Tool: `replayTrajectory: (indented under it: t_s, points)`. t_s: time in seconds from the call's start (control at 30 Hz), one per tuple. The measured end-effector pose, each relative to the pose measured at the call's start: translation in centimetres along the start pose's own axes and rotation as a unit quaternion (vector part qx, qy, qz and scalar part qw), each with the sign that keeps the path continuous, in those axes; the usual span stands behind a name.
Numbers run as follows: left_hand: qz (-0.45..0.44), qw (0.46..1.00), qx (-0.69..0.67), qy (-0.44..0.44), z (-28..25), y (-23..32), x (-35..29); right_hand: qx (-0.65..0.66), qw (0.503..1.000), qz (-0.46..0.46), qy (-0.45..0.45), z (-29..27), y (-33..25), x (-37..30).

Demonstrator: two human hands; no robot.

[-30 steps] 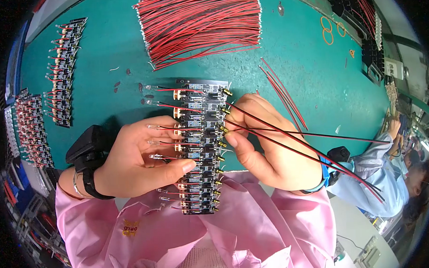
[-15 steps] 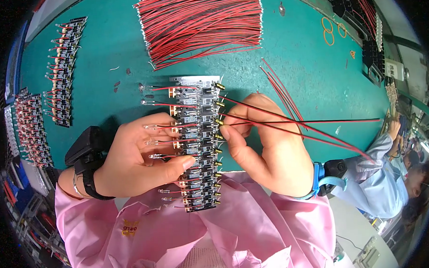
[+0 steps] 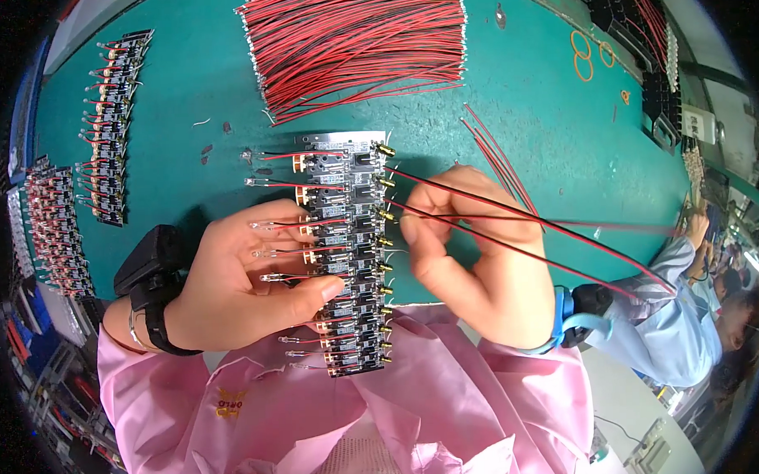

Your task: The person picks up a circuit board and inserts red and black wires into it by hand. After setting the board down, they gather and separate a bundle of wires before picking the board back up to insert more wires.

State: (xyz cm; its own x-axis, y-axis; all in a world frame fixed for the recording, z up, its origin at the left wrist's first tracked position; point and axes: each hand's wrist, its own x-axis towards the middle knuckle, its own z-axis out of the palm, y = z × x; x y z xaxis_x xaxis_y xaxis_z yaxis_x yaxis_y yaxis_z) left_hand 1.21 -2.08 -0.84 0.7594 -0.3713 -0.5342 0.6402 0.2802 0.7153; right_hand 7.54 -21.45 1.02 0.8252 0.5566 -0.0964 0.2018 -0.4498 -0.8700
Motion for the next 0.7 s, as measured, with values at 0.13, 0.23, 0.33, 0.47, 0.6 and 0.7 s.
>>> replayTrajectory:
  t_s: [0.13,0.23,0.33,0.47,0.6,0.7]
  points:
    - [0.005,1.0,0.004,-0.018,-0.2,-0.1,0.0,0.096,0.994,0.039,0.028,-0.2,0.3,-0.2]
    - [-0.007,1.0,-0.009,-0.009,0.0,0.2,0.0,0.066,0.997,0.005,0.032,-0.2,0.4,-0.2]
    - [0.009,1.0,-0.016,-0.004,0.1,-0.1,0.1,0.021,0.999,-0.029,0.035,0.1,0.3,-0.2]
    - [0.055,0.998,-0.021,-0.003,0.1,-0.8,0.1,0.022,0.999,0.0,0.041,0.3,-0.2,0.0]
    - [0.041,0.999,-0.02,-0.008,0.0,-0.5,0.0,0.006,0.998,0.002,0.055,0.5,-0.1,-0.1]
    - [0.007,1.0,-0.003,-0.009,-0.1,-0.2,-0.1,-0.007,0.999,-0.014,0.043,0.3,0.0,0.0]
